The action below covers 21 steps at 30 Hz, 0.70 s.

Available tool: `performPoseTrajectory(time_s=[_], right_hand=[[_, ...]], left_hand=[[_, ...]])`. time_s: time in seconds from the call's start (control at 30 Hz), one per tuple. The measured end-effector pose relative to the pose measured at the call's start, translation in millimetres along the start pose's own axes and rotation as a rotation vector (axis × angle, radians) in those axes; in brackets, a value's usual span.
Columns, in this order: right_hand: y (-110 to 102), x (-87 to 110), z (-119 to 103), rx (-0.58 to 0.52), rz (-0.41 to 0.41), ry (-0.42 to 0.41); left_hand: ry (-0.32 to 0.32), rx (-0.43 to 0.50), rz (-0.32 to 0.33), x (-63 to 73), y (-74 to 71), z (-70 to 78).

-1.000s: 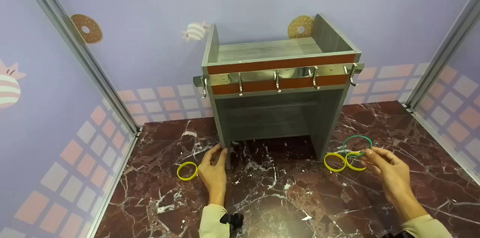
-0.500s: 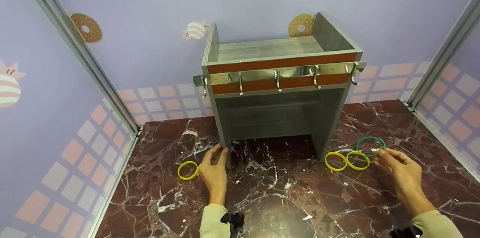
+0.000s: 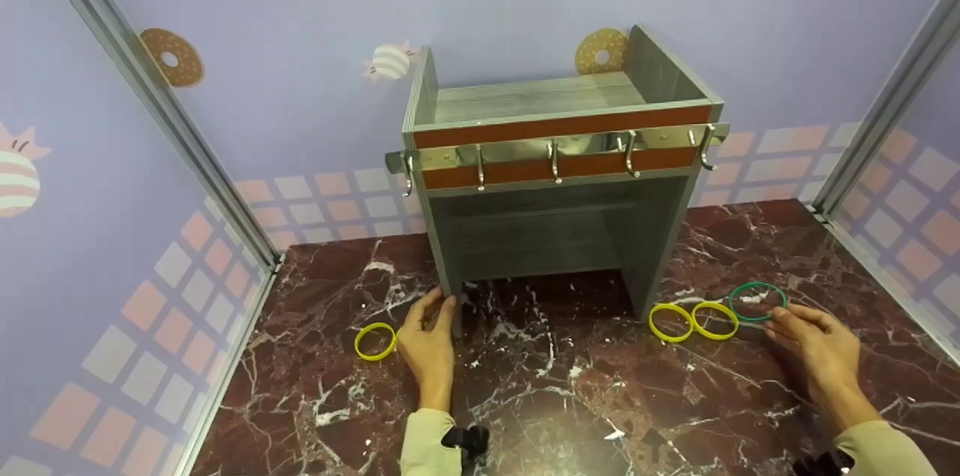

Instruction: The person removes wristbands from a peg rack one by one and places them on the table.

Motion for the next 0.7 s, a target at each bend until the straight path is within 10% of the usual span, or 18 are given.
performPoseTrajectory(time_s=[0.7], right_hand=[[-21, -6.2, 11, 0.248, 0.002, 0.139]], left_hand=[[0.041, -0.008, -0.006, 0.1, -0.3, 2.0]])
Point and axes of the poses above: each hand's wrist, its own x-axis away from the middle knuckle, its own y-axis out of the palm, z = x × y, the point moved 6 cm from there along -x, towards the middle knuckle, and after that the axes turned 1 degree about z, right-handed, at the moved point
